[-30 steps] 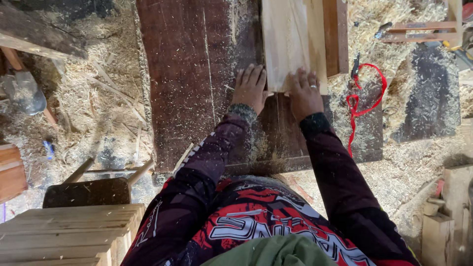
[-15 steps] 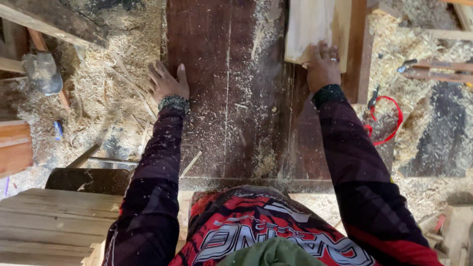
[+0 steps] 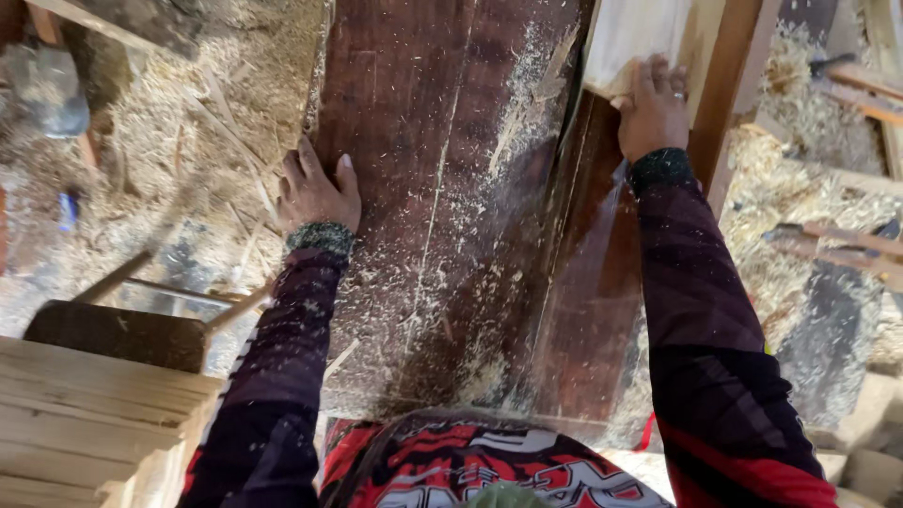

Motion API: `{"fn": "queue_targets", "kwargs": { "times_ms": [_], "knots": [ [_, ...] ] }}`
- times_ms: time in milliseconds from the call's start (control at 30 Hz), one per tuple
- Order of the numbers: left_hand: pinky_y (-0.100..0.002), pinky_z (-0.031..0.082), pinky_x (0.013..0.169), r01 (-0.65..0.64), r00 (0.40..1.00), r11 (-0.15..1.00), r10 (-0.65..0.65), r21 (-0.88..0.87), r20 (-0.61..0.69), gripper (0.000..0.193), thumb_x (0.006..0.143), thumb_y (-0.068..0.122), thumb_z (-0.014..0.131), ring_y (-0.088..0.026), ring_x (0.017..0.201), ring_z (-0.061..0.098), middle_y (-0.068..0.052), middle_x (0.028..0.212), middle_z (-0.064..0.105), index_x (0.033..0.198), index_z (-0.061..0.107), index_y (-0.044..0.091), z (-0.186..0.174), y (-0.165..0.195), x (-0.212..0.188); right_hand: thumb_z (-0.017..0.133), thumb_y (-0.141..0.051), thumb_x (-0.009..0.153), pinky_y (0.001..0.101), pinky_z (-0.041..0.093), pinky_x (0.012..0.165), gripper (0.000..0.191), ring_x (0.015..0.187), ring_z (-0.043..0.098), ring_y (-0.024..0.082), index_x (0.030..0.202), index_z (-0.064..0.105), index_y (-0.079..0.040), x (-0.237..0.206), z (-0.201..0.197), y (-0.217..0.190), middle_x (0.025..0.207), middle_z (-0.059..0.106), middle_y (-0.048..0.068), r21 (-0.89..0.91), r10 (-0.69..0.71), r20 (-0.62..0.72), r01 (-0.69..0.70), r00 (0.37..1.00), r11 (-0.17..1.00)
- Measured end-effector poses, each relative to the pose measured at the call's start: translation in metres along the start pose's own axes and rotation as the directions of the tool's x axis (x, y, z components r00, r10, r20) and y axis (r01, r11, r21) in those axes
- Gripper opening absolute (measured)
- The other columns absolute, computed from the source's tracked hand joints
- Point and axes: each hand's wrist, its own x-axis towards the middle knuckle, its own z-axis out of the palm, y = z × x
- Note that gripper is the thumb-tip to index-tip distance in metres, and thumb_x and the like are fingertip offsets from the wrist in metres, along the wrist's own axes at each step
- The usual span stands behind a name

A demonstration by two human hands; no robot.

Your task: The person picks up flat wooden boards one at a time from a sawdust-covered workbench, turns and repositions them, and stacks them with other boards on and beside the bench. The boards are handled by hand throughout the clip.

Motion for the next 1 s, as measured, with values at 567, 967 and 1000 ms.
{"fn": "queue_targets", "kwargs": {
  "times_ms": [567,967,1000],
  "knots": [
    [-0.052,0.059,0.079,0.014,1.0,0.994,-0.011,0.109,-0.028,0.072,0.106,0.054,0.045,-0.04,0.11,0.068,-0.026,0.139,0.058,0.158,0.041,0.005,0.005,0.003,0.016,0.064,-0.038,0.105,0.0591,0.046,0.103,0.06,0.124,0.055,0.057,0.146,0.055,0.005,0.251,0.027,0.133,0.138,0.054,0.04,0.126,0.016,-0.308,0.025,0.951,0.992],
    [-0.051,0.058,0.076,-0.081,0.985,0.989,0.098,0.125,-0.143,0.074,0.103,0.055,0.05,-0.04,0.099,0.068,-0.03,0.13,0.059,0.152,0.045,0.0,0.003,0.004,0.029,0.072,-0.051,0.098,0.0521,0.047,0.105,0.066,0.123,0.058,0.047,0.131,0.058,0.004,0.333,0.034,-0.008,0.135,0.057,0.028,0.133,0.461,-0.245,-0.441,0.853,0.887],
    [-0.051,0.057,0.077,-0.083,0.984,0.99,0.1,0.117,-0.149,0.073,0.103,0.055,0.049,-0.04,0.101,0.067,-0.029,0.13,0.059,0.151,0.045,0.0,0.002,0.004,0.028,0.071,-0.047,0.095,0.0502,0.047,0.107,0.06,0.123,0.06,0.045,0.129,0.06,0.001,0.337,0.037,-0.027,0.129,0.063,0.025,0.213,0.446,-0.261,-0.399,0.856,0.892]
  ]
}}
